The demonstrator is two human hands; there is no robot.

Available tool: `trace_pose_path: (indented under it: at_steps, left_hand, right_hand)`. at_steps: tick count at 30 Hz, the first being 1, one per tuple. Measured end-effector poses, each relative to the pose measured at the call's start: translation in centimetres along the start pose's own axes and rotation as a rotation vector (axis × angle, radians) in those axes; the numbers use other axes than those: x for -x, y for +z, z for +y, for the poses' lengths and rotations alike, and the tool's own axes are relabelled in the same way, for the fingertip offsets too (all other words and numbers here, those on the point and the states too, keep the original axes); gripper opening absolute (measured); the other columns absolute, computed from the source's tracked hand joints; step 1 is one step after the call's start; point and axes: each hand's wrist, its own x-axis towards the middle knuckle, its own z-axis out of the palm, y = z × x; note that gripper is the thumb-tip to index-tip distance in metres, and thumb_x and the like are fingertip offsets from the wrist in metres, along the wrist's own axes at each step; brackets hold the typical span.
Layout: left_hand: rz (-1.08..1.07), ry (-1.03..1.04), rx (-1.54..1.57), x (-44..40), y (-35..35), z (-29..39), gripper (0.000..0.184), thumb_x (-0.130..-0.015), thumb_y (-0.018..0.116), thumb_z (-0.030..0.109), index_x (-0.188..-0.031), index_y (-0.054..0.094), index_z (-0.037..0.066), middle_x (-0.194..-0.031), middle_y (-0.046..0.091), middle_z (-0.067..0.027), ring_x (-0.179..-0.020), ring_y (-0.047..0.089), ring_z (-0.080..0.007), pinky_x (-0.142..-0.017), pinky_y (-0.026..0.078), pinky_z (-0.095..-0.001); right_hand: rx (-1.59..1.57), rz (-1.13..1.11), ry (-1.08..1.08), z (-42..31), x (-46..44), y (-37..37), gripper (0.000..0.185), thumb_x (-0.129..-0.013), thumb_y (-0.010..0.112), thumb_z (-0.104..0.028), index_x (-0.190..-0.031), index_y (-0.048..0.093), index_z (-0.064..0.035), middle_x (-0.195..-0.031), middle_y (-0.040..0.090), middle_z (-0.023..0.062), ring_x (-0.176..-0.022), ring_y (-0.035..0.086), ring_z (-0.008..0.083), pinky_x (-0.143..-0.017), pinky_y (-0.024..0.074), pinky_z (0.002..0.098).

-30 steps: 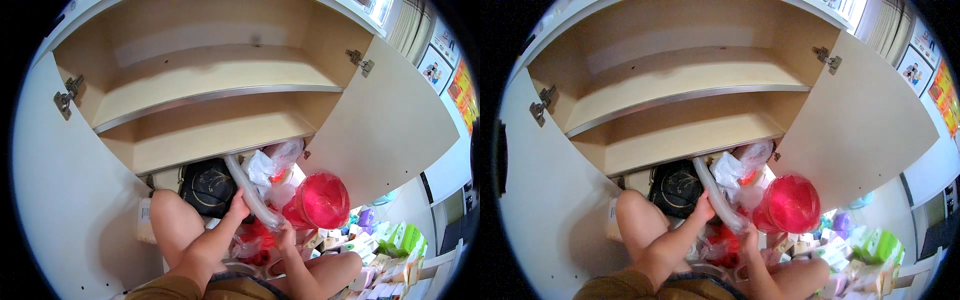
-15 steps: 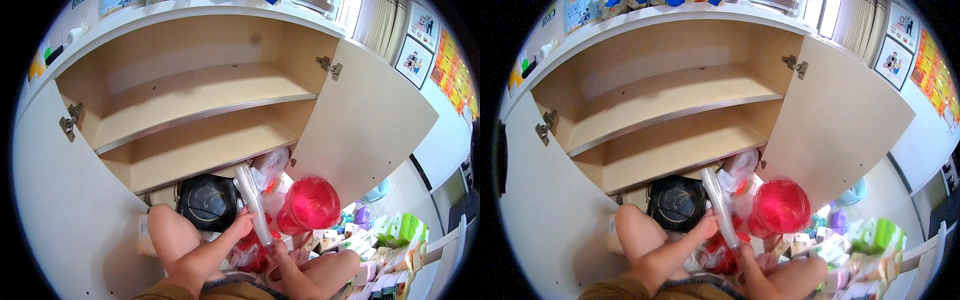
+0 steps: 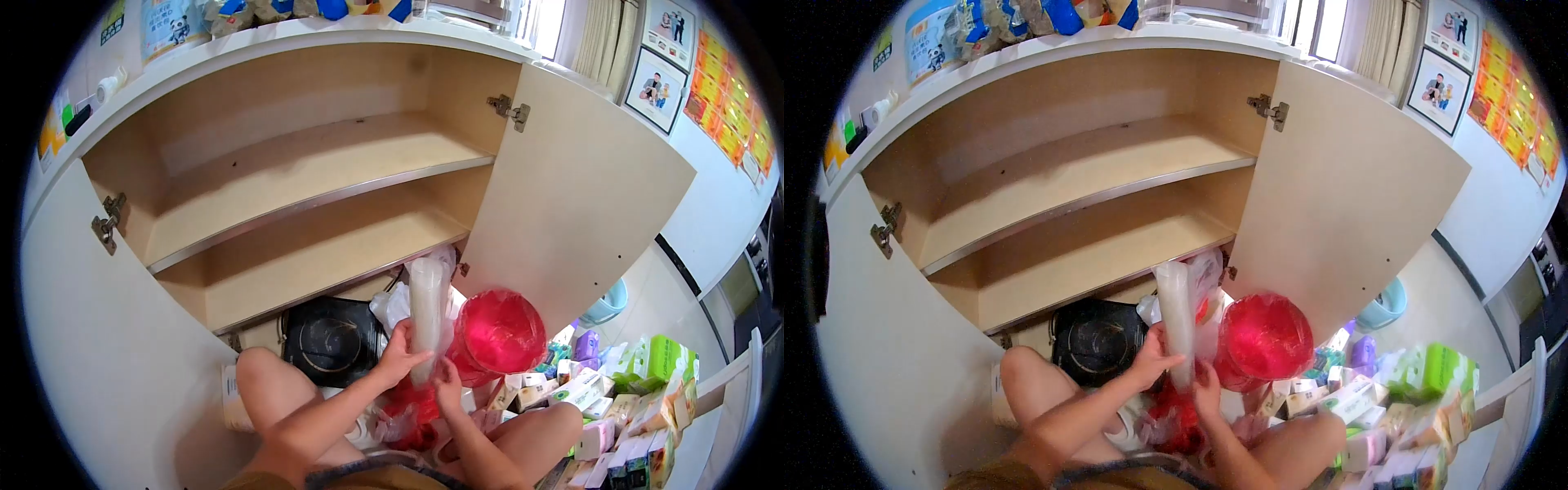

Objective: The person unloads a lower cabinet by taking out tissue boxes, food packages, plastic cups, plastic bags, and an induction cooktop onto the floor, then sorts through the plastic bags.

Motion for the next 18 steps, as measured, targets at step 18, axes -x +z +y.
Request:
trace_pose_path:
  at_steps: [18]
  left_hand:
    - [-0.159, 0.138, -0.34, -2.6, -0.8, 4.5, 0.058, -0.062, 0.065, 0.002, -0.111, 0.033, 0.003, -0.106, 0.044, -0.0086, -0.101, 0.042, -0.0173, -0.088, 0.032, -0.0303]
  right_hand:
    - [0.599, -0.167, -1.005, -23.9, -2.9, 1.6, 0.048, -0.063, 0.067, -0.013, -0.105, 0.044, -0.0061, -0.121, 0.031, 0.0188, -0.107, 0.04, 0.0304, -0.083, 0.0381, 0.034]
